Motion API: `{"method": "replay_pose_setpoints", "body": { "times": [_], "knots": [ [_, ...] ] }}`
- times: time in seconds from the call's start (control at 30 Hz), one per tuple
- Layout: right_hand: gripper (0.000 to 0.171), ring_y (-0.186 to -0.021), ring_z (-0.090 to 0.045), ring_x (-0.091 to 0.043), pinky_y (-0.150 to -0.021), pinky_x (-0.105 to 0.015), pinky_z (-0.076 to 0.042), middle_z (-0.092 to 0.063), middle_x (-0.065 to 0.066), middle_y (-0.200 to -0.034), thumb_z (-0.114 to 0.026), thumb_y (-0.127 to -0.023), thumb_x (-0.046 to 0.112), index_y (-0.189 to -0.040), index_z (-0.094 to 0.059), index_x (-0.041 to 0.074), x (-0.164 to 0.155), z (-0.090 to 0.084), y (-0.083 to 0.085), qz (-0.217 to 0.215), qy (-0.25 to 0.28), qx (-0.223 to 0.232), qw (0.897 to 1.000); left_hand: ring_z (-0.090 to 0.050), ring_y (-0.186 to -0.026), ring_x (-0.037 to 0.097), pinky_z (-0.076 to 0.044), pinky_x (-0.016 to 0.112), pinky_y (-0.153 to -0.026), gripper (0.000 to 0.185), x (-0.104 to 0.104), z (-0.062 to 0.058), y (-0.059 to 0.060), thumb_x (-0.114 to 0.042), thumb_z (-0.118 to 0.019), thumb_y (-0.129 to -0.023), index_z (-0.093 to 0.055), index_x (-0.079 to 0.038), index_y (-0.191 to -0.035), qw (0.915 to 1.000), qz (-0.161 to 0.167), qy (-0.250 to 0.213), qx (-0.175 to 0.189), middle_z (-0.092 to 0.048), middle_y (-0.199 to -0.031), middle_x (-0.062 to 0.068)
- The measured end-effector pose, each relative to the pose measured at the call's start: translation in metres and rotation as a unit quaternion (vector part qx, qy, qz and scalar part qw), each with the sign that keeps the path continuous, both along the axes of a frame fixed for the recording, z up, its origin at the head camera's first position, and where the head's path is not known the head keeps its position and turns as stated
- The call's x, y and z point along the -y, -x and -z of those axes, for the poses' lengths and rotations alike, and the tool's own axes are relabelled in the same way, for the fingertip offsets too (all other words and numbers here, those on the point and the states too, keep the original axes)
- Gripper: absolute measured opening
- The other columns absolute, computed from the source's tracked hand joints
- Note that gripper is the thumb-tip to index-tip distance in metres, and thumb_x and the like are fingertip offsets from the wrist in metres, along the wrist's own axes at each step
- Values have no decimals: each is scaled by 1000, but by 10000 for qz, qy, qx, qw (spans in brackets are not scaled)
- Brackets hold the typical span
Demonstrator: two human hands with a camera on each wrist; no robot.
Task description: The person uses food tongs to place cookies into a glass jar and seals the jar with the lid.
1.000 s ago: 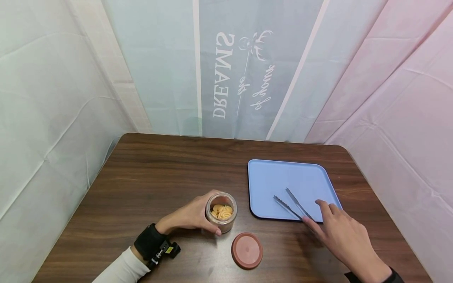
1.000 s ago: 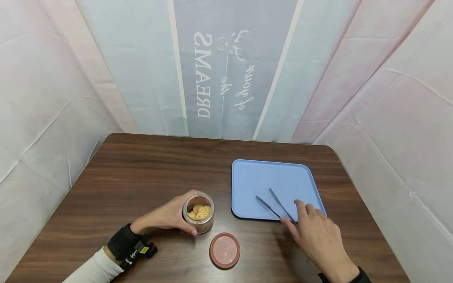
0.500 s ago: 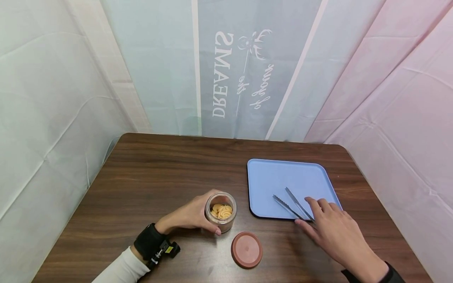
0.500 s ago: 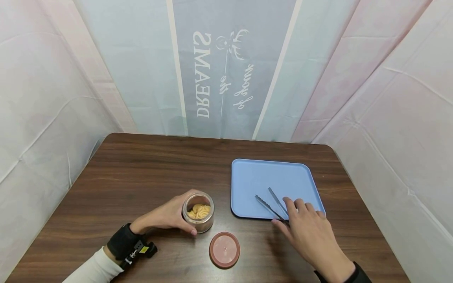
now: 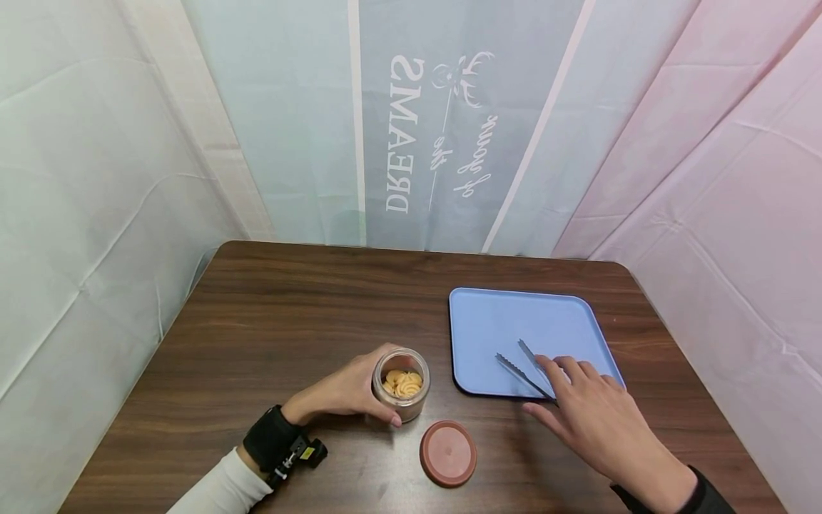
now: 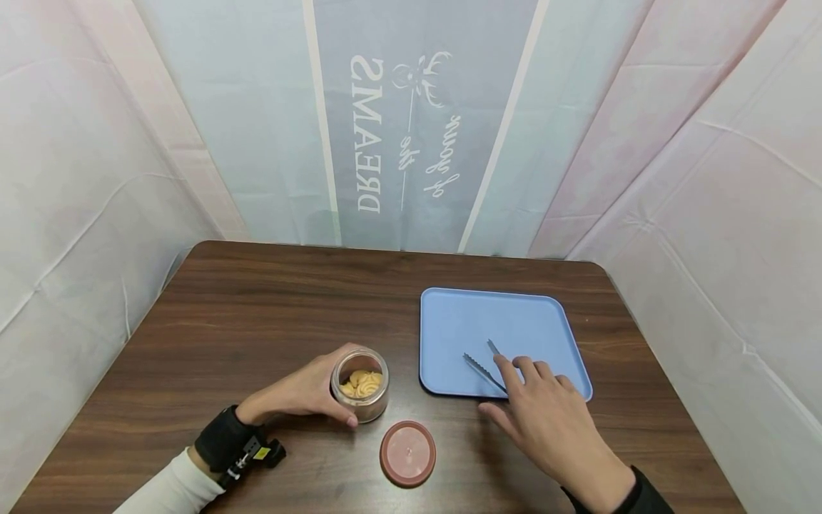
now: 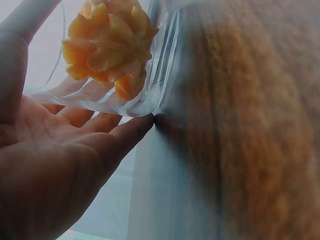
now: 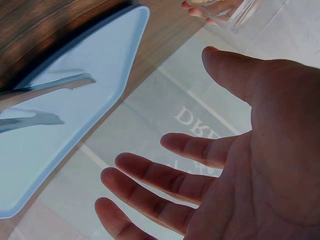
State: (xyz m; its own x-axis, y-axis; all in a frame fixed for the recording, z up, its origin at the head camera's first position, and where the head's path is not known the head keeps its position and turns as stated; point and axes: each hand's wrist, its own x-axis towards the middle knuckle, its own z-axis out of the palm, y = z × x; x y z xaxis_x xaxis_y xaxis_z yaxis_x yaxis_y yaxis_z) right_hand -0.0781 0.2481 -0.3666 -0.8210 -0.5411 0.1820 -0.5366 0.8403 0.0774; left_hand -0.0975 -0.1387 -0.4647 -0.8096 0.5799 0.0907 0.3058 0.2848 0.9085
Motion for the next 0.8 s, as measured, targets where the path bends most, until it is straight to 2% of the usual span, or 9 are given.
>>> {"method": "replay_pose_setpoints", "body": {
  "times": [0.23,0.53,0.8],
  "knots": [
    [70,-108,-69,-35,-73,-55,-59,-69,-14,-122,-76,-92,58,-142,-62,11,9,-2,0,-266,-74,-28,9996,-62,-127,18,-47,41,-111,93,0,-1,0,-34,-101,-71,-49,-21,-147,10000,-28,55,-46,-67,-137,-1],
    [72,-119,-65,-36,-81,-55,-59,-66,-16,-134,-67,-96,65,-145,-60,13,22,-4,-3,-580,28,-114,9982,-62,-127,19,-48,41,-111,93,0,0,0,-34,-100,-72,-49,-19,-147,10000,16,54,-51,-67,-137,2],
    [75,-120,-64,-32,-83,-49,-61,-65,-12,-135,-69,-94,66,-147,-59,12,35,-3,-6,-951,-111,-138,9953,-62,-127,20,-48,40,-110,93,0,0,0,-32,-100,-72,-48,-18,-148,10000,20,35,-26,-67,-137,4]
  ]
}}
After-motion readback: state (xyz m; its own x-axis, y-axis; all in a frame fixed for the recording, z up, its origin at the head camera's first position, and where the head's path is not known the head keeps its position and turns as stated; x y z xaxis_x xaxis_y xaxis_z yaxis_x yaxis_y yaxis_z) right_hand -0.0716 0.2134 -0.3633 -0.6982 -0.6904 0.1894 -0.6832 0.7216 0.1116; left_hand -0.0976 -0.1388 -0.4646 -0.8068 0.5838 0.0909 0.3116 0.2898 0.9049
